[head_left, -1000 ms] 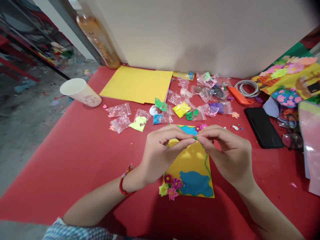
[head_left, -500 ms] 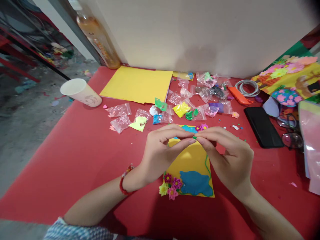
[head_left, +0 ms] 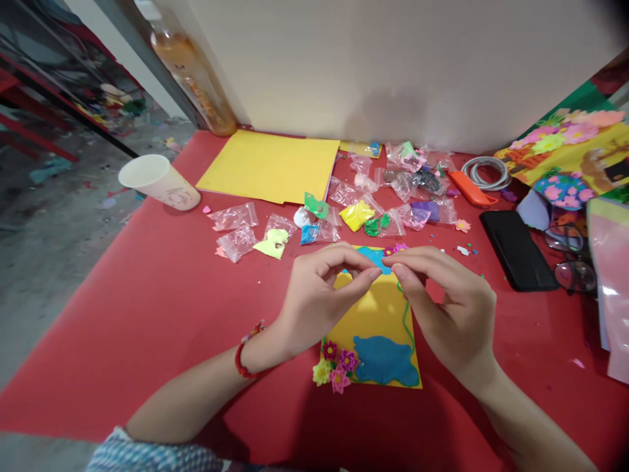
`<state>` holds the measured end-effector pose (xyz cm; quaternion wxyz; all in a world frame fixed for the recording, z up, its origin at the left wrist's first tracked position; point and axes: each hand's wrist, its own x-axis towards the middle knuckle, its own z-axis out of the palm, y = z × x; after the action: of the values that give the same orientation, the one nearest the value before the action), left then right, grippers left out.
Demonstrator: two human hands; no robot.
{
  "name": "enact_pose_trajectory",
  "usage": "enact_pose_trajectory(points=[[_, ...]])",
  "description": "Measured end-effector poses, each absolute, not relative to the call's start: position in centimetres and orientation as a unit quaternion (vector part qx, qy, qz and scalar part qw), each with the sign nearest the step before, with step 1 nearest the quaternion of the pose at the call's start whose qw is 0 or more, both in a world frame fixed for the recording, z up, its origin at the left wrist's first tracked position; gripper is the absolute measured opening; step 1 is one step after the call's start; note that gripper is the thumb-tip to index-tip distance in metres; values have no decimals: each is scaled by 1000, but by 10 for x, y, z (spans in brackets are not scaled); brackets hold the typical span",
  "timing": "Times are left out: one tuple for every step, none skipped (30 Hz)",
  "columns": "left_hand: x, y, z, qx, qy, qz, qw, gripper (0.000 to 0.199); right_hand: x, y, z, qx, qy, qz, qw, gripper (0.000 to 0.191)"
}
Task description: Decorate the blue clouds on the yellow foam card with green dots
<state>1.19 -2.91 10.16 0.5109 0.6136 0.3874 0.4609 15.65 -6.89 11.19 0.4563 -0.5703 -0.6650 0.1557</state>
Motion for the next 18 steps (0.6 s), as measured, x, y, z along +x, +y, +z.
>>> enact_pose_trajectory(points=[[12, -29, 101, 615, 388, 462, 509, 9, 156, -69, 112, -571, -662, 165, 457, 16], [12, -29, 101, 614, 388, 465, 507, 10, 156, -68, 111, -571, -658, 176, 458, 15], [11, -29, 100, 611, 387, 468, 507, 10, 156, -68, 111, -571, -653, 190, 460, 14], [11, -28, 100, 607, 386, 472, 510, 11, 156, -68, 111, -573, -645, 205, 462, 12], [10, -28, 99, 602, 385, 475, 514, 11, 157, -67, 111, -574, -636, 222, 465, 11], [10, -28, 99, 596, 383, 476, 520, 11, 157, -67, 111, -576, -625, 238, 470, 9], [10, -29, 99, 592, 381, 477, 526, 10, 157, -66, 110, -577, -613, 256, 475, 7], [9, -29, 99, 589, 378, 477, 531, 10, 157, -66, 110, -578, -601, 273, 480, 6], [9, -29, 99, 587, 376, 477, 535, 10, 157, -65, 110, -579, -589, 289, 484, 5], [9, -29, 99, 587, 374, 477, 537, 10, 157, -65, 110, -579, -579, 303, 487, 5], [9, -30, 99, 588, 373, 476, 537, 10, 157, -65, 109, -579, -571, 314, 490, 5], [9, -30, 100, 591, 373, 476, 534, 10, 157, -64, 109, -581, -564, 322, 491, 4], [9, -30, 100, 594, 375, 475, 531, 10, 157, -64, 109, -582, -561, 324, 492, 4], [9, -31, 100, 596, 378, 473, 527, 11, 157, -65, 109, -581, -560, 322, 494, 4], [9, -31, 100, 599, 380, 471, 524, 11, 157, -65, 109, -580, -563, 317, 496, 4], [8, -31, 99, 600, 382, 469, 523, 11, 157, -65, 109, -579, -566, 311, 498, 5], [8, -31, 99, 602, 382, 467, 523, 12, 157, -65, 109, -577, -570, 306, 499, 5], [8, -31, 99, 604, 381, 465, 523, 12, 157, -66, 109, -576, -572, 302, 499, 6]])
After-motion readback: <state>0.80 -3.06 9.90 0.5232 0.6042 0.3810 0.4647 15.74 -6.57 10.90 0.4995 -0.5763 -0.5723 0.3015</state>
